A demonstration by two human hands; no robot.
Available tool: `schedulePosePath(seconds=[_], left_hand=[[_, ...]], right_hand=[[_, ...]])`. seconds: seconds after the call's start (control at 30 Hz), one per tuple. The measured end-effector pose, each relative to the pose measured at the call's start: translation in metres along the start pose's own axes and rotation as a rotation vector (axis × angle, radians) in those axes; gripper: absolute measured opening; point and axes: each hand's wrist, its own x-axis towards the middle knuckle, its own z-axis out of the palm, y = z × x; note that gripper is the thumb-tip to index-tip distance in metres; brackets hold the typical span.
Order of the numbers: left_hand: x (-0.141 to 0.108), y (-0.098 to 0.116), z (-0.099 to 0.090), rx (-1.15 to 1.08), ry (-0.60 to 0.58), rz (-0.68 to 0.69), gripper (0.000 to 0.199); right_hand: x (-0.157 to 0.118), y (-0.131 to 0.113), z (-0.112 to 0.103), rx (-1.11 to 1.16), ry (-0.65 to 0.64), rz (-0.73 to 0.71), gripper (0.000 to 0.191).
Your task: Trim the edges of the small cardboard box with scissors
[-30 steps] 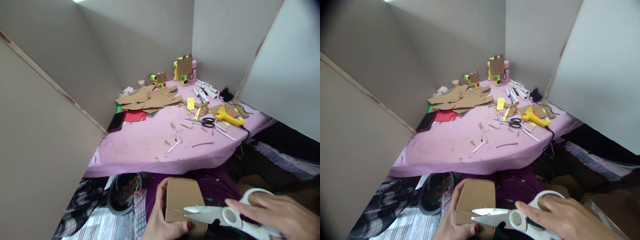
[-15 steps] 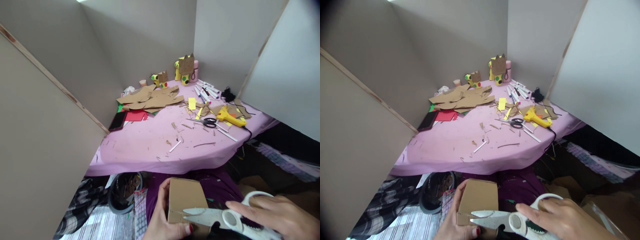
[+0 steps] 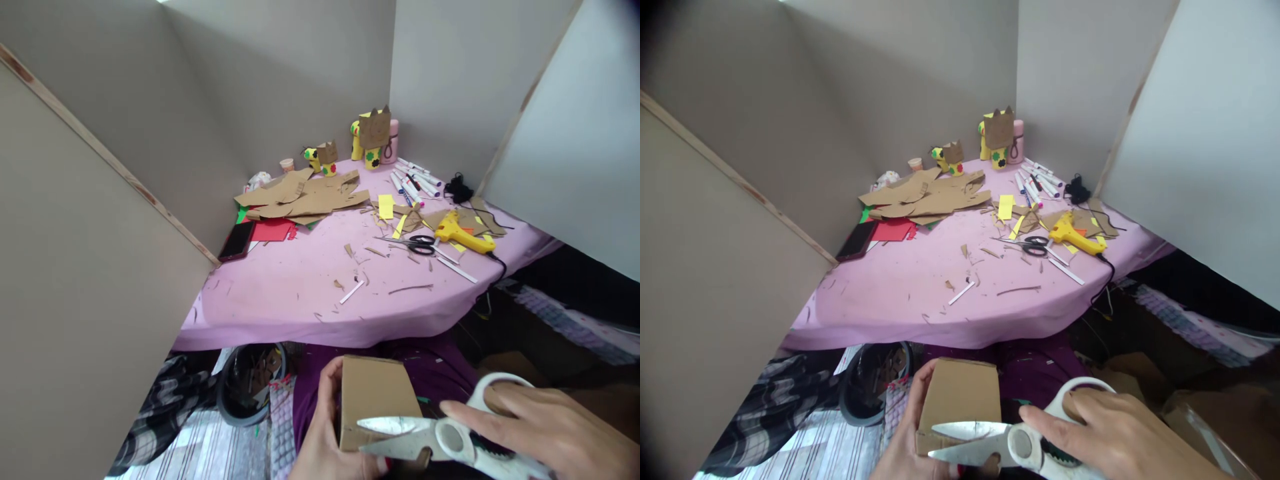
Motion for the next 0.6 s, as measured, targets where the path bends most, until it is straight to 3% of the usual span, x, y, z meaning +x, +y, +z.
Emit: schedulePosePath(seconds=[0.5,0.6], left_hand=[[-0.0018,-0.0006,-0.0024,-0.075,-0.052,-0.018,0.097],[-0.0019,-0.0013,-0.0030,-0.047,-0.041,-0.001,0.096]], right_hand=[[0.0043,-0.0022,-0.0002,0.051,0.010,0.003,0.047],[0.0005,-0.0008,0.0014,0.013,0.008,0.006,0.061]])
